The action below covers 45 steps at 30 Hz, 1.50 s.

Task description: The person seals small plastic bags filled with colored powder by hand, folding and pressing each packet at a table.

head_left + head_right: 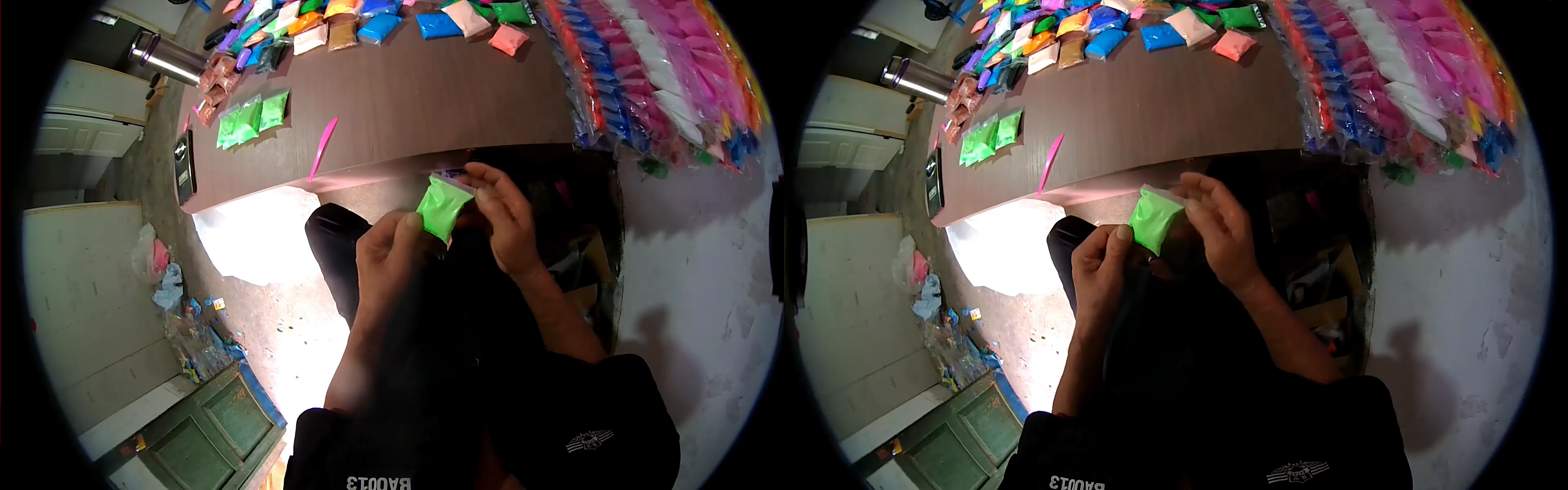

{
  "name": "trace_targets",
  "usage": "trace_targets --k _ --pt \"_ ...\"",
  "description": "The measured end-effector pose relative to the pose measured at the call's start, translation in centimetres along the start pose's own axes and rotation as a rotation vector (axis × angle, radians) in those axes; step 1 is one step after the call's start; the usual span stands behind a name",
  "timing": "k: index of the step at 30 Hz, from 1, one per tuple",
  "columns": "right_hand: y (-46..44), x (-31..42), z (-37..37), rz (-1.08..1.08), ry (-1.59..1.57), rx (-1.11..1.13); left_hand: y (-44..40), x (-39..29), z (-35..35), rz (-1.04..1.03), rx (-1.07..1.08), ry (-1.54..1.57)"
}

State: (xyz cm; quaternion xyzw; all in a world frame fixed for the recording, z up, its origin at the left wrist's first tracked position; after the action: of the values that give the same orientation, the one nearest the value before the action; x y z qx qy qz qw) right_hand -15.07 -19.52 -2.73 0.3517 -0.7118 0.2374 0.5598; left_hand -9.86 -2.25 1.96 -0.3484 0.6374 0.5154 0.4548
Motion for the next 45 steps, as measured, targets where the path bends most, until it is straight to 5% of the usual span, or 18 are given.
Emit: trace_targets --k 2,15,37,39,45 --pt "0.8 -1.9 0.0 -0.5 -0.295 0.12 0.2 0.4 0.1 -0.024 -0.043 -0.001" --pt "1.5 -1.7 -1.8 -0.177 0.03 0.193 -0.9 3.2 0.8 -0.155 -0.024 -0.144" --pt "2.0 -0.6 -2.7 -0.108 0.107 0.254 -0.6 3.2 1.4 -0.123 -0.085 0.087" --pt "1.9 -0.2 -2.9 0.091 0.267 0.269 -0.6 3.2 1.3 -0.115 -0.075 0.076" --pt "2.0 -1.0 -2.8 -0.168 0.183 0.233 -0.8 2.9 1.8 -0.099 -0.107 0.045"
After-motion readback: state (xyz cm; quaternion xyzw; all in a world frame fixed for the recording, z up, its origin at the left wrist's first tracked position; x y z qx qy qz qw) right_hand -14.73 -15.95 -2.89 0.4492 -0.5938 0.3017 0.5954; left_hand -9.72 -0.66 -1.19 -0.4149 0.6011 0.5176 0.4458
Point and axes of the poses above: each hand's wrist, its own y-axis away from the middle knuckle, its own z-axis out of the back of the hand, x = y × z, the point moved 4 cm from there along -y, towards the middle knuckle, and after that the axes turned 11 degrees about -x, right-handed, at the moved point
